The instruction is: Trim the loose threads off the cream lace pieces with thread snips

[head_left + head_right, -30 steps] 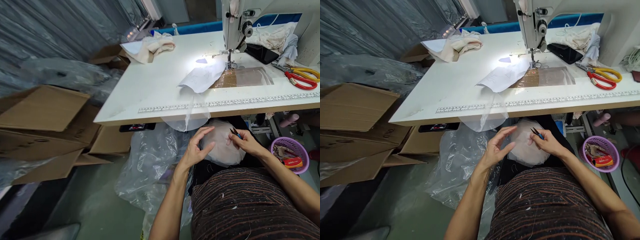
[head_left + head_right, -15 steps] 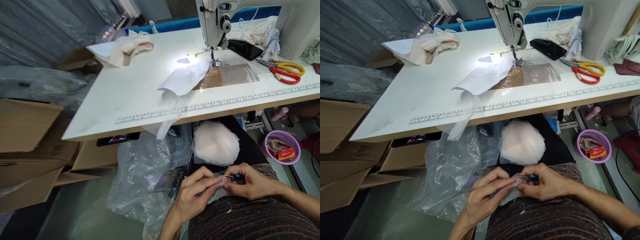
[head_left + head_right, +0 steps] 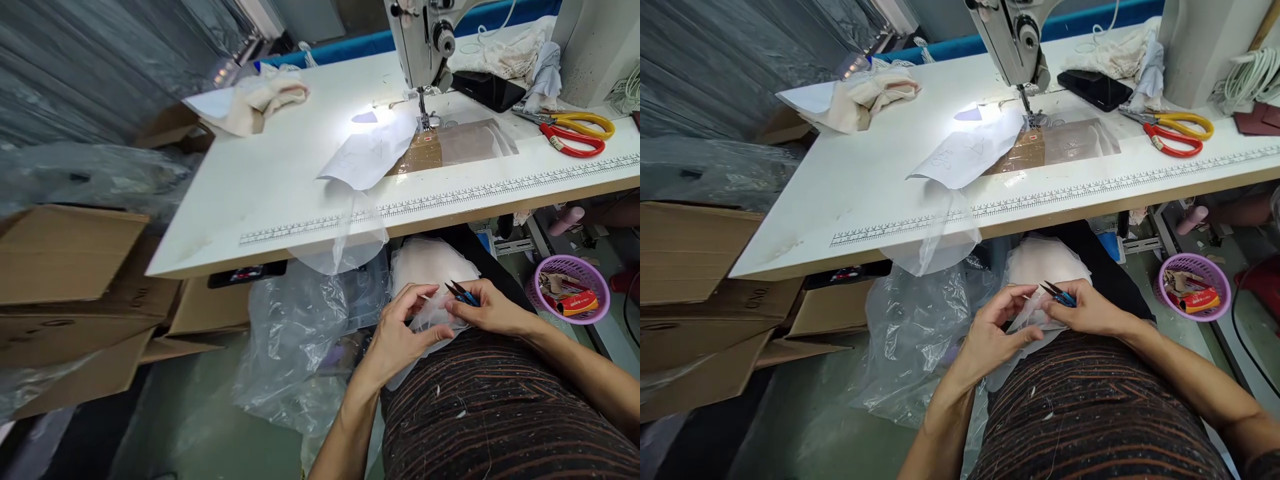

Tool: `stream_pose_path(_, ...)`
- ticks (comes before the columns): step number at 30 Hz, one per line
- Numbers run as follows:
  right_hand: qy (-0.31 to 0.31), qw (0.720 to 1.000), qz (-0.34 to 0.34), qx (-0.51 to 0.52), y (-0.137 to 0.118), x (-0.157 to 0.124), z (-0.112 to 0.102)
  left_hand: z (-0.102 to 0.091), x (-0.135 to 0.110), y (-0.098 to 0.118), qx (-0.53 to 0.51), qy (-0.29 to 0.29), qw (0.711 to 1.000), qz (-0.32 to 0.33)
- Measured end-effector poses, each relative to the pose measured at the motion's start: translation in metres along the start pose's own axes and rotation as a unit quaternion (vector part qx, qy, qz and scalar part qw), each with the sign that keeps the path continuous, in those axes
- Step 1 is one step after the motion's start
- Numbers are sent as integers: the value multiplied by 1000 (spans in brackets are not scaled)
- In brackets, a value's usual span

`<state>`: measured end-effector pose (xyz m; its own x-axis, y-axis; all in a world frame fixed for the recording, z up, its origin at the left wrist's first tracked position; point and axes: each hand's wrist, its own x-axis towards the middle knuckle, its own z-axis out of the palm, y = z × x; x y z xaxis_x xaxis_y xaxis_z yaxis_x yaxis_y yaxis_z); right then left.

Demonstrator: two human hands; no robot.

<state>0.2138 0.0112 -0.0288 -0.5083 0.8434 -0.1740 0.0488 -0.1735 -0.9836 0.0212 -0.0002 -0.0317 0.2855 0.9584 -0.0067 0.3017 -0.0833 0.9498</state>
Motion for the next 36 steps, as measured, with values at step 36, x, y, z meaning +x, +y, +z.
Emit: stream_pose_path(36,-6,992,-7,-129,4,1,-1,-15,12,-5,-171,-10,966,-196)
